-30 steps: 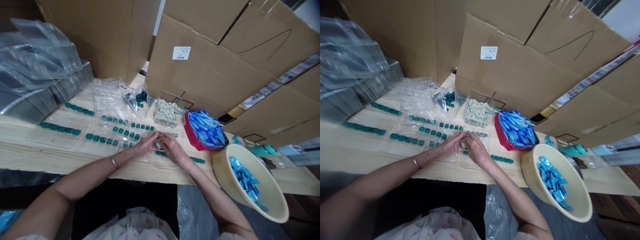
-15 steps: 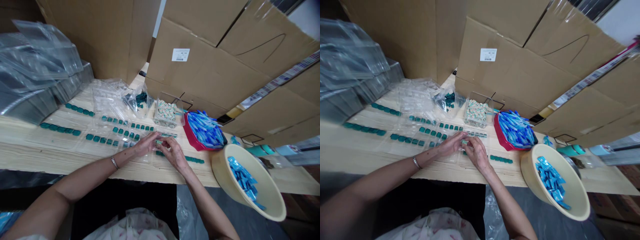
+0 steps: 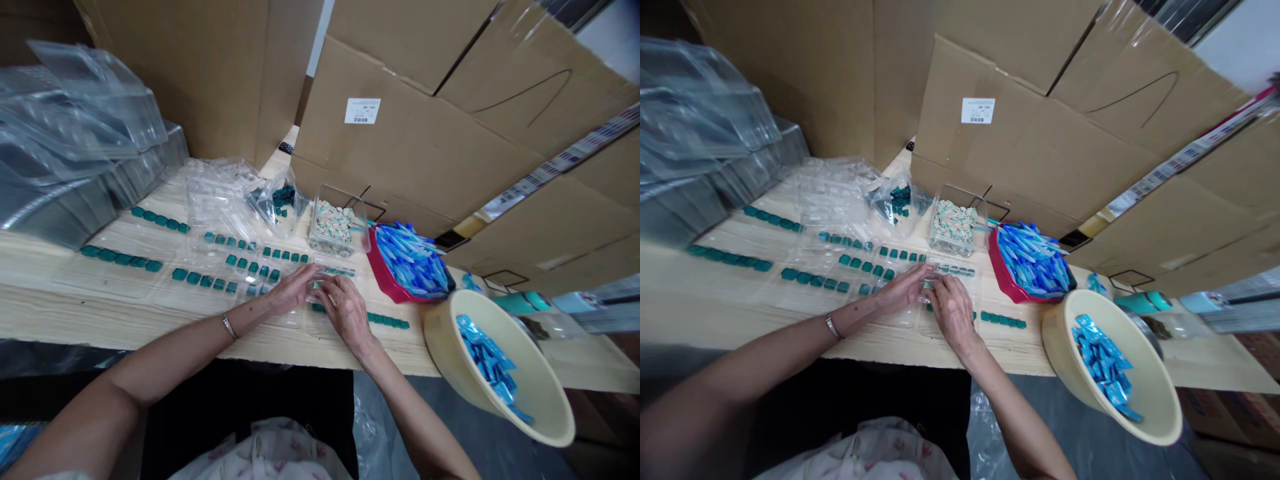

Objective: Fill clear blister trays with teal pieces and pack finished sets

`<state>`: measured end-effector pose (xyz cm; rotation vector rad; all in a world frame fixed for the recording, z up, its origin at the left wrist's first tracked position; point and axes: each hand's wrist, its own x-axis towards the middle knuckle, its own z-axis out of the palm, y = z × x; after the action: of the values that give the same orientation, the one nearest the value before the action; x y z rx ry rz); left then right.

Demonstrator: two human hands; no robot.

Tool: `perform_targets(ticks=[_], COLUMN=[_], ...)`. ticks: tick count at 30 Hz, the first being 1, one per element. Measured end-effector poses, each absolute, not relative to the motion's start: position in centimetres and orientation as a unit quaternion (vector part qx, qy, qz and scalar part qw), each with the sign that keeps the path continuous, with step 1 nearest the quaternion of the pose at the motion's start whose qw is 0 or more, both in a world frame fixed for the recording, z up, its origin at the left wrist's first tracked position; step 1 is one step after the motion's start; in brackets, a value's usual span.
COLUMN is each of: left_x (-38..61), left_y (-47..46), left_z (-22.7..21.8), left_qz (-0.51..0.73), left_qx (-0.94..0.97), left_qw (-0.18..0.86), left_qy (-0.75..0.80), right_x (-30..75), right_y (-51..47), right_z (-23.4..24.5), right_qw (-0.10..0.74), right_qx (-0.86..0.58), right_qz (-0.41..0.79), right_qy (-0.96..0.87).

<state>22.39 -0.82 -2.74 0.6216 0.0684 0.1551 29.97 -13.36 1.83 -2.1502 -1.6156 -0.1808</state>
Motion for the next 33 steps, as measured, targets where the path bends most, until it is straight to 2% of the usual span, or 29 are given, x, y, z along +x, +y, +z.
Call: perform_targets(ticks=[11, 17, 27, 29, 33], left_x=[22.4, 22.6, 22.5, 22.5, 22.5], left_y=[-1.0, -1.0, -1.4, -1.3, -1.0], left_z=[-3.2, -3.3, -3.7, -3.6, -3.3], left_qz=[0.12, 0.138, 0.115, 0.111, 0.109], left_qx=[0.364, 0.372, 0.387, 0.379, 0.359], left_qw=[0.923, 0.917, 0.913, 0.918, 0.926], left_qy=[0.033, 0.035, 0.054, 0.043, 0.034], right_x=[29.9, 29.5, 30.4, 30.4, 30.7], right_y=[-13.8, -13.7, -13.6, -13.7, -14.1], right_z=[1.3, 1.4, 2.5, 2.3, 1.9], right_qw=[0.242, 0.199, 0.14, 0.147, 0.211], right_qx=[-0.784, -0.781, -0.75, -0.754, -0.752], right_qz=[-0.082, -0.098, -0.057, -0.064, -0.042], right_qy=[-0.566, -0.584, -0.643, -0.637, -0.623])
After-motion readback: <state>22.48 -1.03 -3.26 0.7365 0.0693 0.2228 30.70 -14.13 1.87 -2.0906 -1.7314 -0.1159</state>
